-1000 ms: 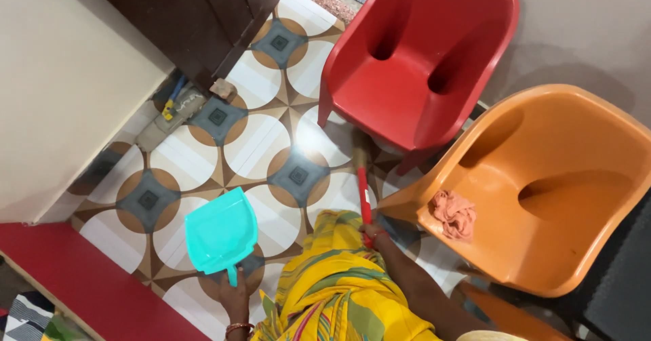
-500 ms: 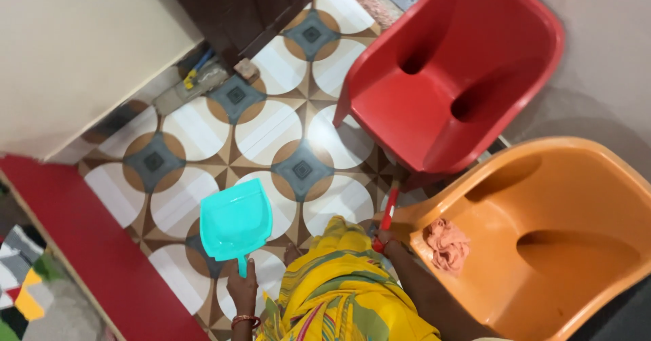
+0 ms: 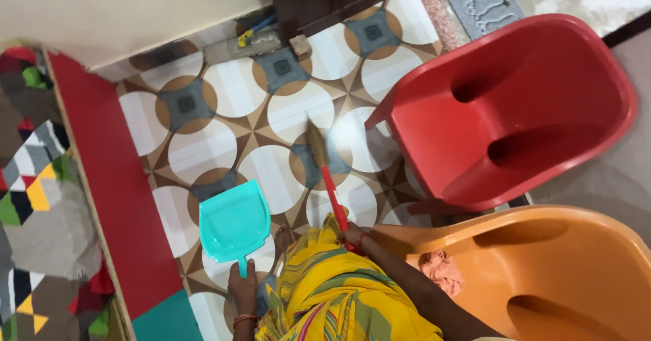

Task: The person sweeps the tiled floor using a broom and dustpan, moving around plastic chairs and a bed to collect debris. The person holds the dustpan in one hand and sweeps with the other, gathering dirt into the dustpan.

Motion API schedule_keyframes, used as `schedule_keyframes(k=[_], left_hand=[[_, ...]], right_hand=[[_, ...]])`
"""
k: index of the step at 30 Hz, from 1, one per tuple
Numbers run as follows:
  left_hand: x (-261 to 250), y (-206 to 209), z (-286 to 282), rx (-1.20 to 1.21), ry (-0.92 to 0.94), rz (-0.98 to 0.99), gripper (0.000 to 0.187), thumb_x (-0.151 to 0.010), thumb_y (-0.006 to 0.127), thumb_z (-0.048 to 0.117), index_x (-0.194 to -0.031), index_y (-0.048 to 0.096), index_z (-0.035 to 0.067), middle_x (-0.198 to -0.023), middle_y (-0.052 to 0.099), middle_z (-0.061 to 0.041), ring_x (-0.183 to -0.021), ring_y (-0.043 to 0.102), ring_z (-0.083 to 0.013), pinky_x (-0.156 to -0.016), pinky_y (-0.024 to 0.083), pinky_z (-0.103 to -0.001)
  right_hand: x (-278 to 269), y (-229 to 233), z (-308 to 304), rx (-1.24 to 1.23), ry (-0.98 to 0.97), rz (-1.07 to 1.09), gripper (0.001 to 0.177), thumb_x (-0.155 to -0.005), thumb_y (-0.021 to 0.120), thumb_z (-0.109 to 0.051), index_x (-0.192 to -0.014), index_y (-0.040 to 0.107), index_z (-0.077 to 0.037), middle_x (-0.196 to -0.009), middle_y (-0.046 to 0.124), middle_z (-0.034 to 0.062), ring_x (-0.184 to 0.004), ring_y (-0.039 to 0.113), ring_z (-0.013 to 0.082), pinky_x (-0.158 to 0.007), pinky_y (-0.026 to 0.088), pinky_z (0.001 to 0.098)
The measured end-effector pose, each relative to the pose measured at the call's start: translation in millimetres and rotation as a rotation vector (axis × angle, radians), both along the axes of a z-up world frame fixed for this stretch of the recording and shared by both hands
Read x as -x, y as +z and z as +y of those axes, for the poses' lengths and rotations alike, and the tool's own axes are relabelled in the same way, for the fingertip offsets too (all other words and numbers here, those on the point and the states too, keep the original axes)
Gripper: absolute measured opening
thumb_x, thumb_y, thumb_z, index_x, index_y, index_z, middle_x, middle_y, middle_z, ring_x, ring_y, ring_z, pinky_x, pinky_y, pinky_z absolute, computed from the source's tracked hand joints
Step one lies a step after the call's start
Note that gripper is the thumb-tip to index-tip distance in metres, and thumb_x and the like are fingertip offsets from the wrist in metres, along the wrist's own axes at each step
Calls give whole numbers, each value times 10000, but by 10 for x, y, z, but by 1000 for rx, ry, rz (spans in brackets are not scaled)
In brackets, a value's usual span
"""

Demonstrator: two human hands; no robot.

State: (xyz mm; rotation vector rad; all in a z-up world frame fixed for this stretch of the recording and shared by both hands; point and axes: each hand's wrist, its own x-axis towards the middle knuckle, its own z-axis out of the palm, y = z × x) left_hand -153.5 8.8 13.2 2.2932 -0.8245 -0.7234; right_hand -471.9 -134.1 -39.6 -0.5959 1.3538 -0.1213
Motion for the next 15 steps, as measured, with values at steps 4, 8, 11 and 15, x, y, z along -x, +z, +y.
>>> schedule_keyframes(k=[4, 8, 11, 15], left_hand=[[44, 12, 181, 22, 59, 76, 352, -952, 682, 308, -1040, 659, -31, -860, 694, -202, -753, 647, -320, -706, 508, -430], [30, 14, 308, 22, 129, 136, 318, -963, 683, 286, -977, 652, -30, -772, 672, -195, -675, 607, -288, -654, 491, -425], [7, 28, 398, 4, 161, 102, 306, -954, 689, 284, -978, 652, -18, -753, 665, -179, -653, 613, -275, -651, 493, -417], [-127, 3, 359, 28, 128, 17, 308, -954, 690, 296, -1001, 654, -6, -774, 658, -151, -661, 617, -264, -653, 494, -414]], right_hand=[[-76, 76, -68, 127, 432, 171, 434, -754, 799, -101, -1134, 628, 22, -909, 719, 164, -816, 720, 288, -718, 570, 424], [-105, -206, 2, 349, 862, 307, 466, -798, 778, -286, -1173, 688, -24, -1114, 693, 213, -1063, 670, 358, -893, 529, 453], [-121, -497, 133, 302, 949, 335, 440, -831, 686, -364, -1141, 750, -60, -1142, 730, 204, -1079, 697, 339, -918, 531, 449], [45, -587, 209, 288, 978, 385, 454, -819, 770, -411, -1130, 757, -80, -1095, 730, 177, -1019, 679, 301, -870, 523, 419]])
